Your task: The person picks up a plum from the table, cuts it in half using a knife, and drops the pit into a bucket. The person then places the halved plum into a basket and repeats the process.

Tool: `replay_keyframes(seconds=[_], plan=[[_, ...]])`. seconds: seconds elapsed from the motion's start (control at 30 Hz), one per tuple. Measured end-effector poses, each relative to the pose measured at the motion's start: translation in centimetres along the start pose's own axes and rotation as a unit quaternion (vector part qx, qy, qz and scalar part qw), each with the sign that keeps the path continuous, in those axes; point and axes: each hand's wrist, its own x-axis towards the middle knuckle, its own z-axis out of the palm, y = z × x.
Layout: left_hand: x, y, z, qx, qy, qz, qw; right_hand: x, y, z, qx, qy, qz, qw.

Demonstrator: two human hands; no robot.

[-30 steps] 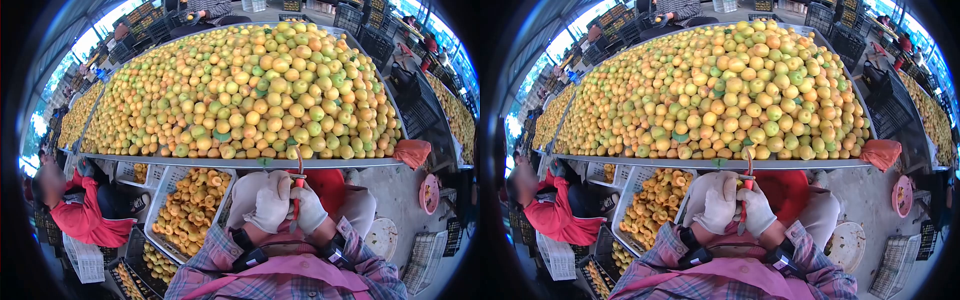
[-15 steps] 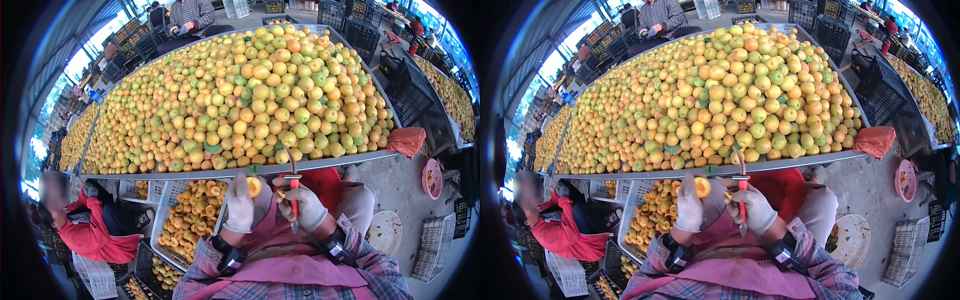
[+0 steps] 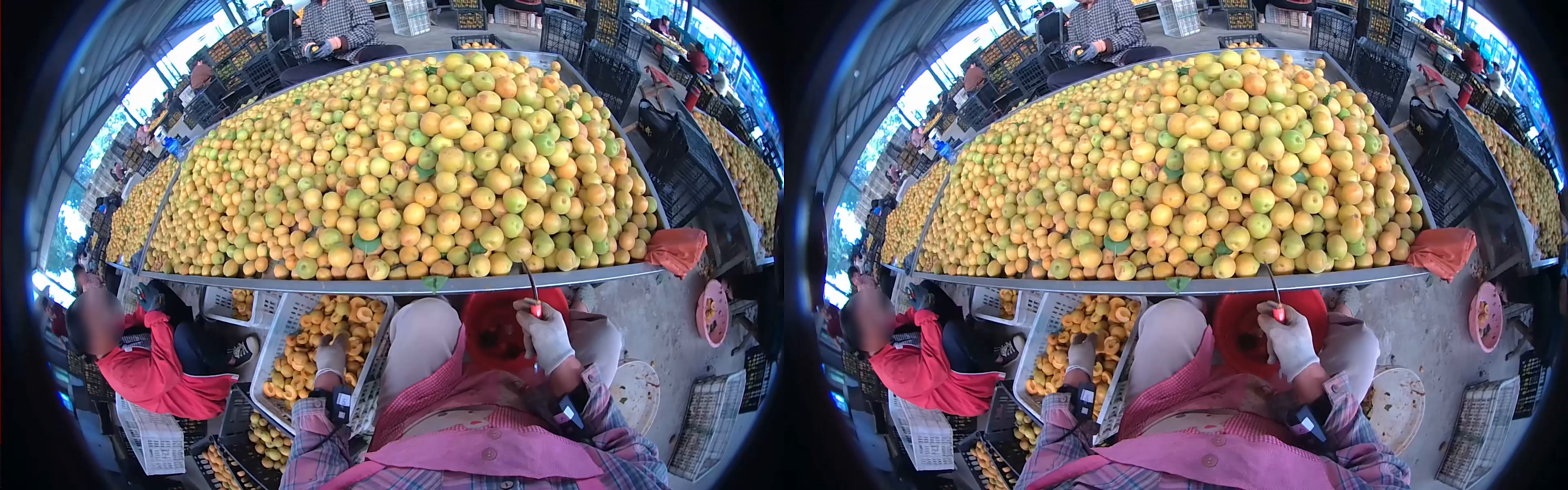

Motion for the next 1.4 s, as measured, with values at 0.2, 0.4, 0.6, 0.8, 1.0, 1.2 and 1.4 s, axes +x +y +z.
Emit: replay_keyframes(seconds=[0.2, 0.4, 0.6, 0.8, 1.0, 1.2, 1.4], plan=[[-1.6, 4.9, -0.8, -0.143, -0.050, -0.115, 0.982, 3.0, -5.8, 4.6, -0.136, 0.018, -0.049, 0.989], [-5.1, 11.8, 0.2, -0.358, -0.175, -0.152, 0.905, 10.4, -7.1, 9.9, -0.403, 0.064, -0.362, 0.838], [-7.0, 14.7, 1.1, -0.456, -0.261, -0.168, 0.834, 14.5, -6.2, 13.6, -0.494, 0.107, -0.342, 0.792], [-7.6, 17.0, 1.5, -0.404, -0.337, -0.043, 0.849, 14.7, -6.2, 15.1, -0.587, 0.111, -0.294, 0.746], [-8.7, 19.4, 2.6, -0.386, -0.338, -0.017, 0.858, 14.7, -6.1, 14.7, -0.558, 0.109, -0.319, 0.758], [-10.4, 21.8, 4.5, -0.385, -0.332, 0.031, 0.860, 8.0, -7.2, 12.1, -0.119, -0.130, -0.145, 0.974], [-14.1, 25.0, 5.1, -0.371, -0.405, 0.174, 0.817, 0.0, -7.7, 10.7, 0.070, -0.241, -0.027, 0.968]])
